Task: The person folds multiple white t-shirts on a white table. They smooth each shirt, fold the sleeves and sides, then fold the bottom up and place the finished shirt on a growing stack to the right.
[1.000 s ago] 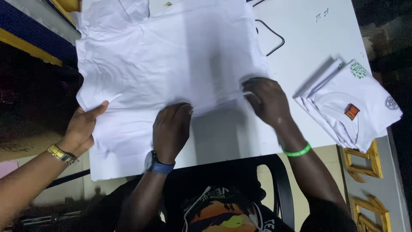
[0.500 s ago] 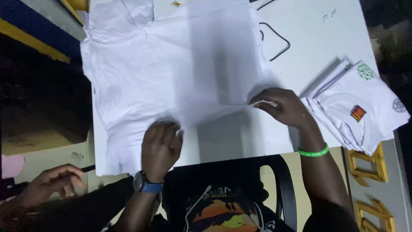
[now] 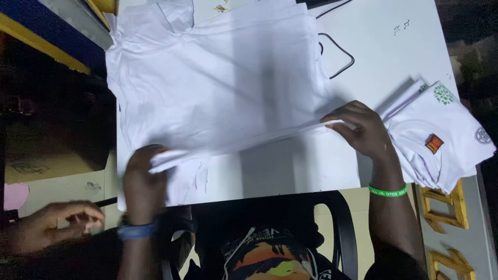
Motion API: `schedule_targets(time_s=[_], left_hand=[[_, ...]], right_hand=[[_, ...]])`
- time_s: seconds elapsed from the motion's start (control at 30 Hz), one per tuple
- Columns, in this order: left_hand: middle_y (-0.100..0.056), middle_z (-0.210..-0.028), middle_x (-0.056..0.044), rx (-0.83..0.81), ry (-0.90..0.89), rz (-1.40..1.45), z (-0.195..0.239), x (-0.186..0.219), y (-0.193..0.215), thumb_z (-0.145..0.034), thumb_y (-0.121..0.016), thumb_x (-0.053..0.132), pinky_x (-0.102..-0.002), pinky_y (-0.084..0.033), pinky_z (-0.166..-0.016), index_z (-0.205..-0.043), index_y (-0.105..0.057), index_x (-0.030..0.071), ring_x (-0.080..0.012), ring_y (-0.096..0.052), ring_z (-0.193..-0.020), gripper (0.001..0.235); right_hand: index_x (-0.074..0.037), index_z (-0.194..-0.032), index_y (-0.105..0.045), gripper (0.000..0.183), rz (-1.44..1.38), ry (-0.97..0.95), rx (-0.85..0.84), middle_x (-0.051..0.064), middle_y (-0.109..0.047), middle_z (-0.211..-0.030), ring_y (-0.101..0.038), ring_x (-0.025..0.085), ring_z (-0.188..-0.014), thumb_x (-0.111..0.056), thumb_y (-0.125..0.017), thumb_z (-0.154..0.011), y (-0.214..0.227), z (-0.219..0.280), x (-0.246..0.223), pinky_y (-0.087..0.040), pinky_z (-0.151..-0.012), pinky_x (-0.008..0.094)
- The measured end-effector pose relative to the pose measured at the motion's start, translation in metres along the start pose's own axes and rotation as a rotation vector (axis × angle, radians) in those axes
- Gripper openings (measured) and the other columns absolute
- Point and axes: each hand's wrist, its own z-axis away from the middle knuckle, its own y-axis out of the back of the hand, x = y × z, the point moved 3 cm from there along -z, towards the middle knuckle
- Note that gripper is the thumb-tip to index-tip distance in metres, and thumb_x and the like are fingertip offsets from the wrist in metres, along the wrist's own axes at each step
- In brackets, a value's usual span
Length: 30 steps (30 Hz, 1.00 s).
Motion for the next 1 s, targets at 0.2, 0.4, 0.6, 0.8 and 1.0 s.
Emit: schedule_targets(time_s=[0.2, 0.4, 0.6, 0.8, 1.0], left_hand=[[-0.071, -0.123, -0.011, 0.118, 0.082, 0.400, -0.009, -0.096, 0.020, -0.095, -0.066, -0.005, -0.032, -0.048, -0.104, -0.124, -0.065, 0.004, -0.0223, -0.065, -0.116, 0.031], [-0.061, -0.111, 0.002, 0.396, 0.155, 1.039, -0.108, -0.165, -0.023, -0.097, -0.073, 0.017, -0.024, -0.048, -0.074, -0.115, -0.056, 0.021, -0.0075, -0.057, -0.094, 0.025], [-0.065, -0.122, -0.025, 0.032, 0.177, 0.101, -0.159, -0.197, -0.061, -0.104, -0.069, 0.056, -0.051, -0.040, -0.098, -0.126, -0.060, -0.002, -0.0417, -0.059, -0.117, 0.063], [-0.058, -0.140, -0.015, -0.015, 0.121, 0.453, -0.090, -0.129, -0.007, -0.103, -0.067, 0.024, -0.038, -0.041, -0.109, -0.138, -0.057, 0.006, -0.0261, -0.054, -0.128, 0.041], [-0.062, -0.139, -0.010, 0.058, -0.001, 0.604, -0.048, -0.140, -0.012, -0.109, -0.063, 0.010, -0.031, -0.044, -0.112, -0.135, -0.059, 0.007, -0.0198, -0.058, -0.133, 0.026]], right_hand=[[-0.005, -0.110, -0.067, 0.011, -0.219, -0.144, 0.133, 0.013, -0.069, -0.120, -0.066, 0.025, -0.121, -0.005, -0.071, -0.100, -0.001, 0.000, 0.033, -0.049, -0.109, 0.037], [-0.018, -0.123, -0.055, 0.022, -0.521, -0.405, 0.357, -0.005, -0.047, -0.111, -0.043, 0.005, -0.100, -0.022, -0.065, -0.104, -0.019, -0.063, 0.068, -0.038, -0.090, 0.021], [-0.034, -0.140, -0.049, 0.055, -0.325, -0.677, 0.238, 0.002, -0.058, -0.139, -0.055, 0.014, -0.114, -0.061, -0.062, -0.094, -0.038, -0.122, 0.068, -0.044, -0.087, 0.026], [-0.024, -0.160, -0.032, 0.084, -0.378, -0.543, 0.034, -0.002, -0.029, -0.171, -0.046, 0.017, -0.124, -0.020, -0.076, -0.088, -0.041, -0.075, 0.064, -0.039, -0.107, 0.031], [-0.011, -0.139, -0.059, 0.043, -0.442, -0.430, 0.055, 0.005, -0.058, -0.147, -0.049, 0.016, -0.141, -0.013, -0.068, -0.097, -0.030, -0.039, 0.064, -0.033, -0.118, 0.028]])
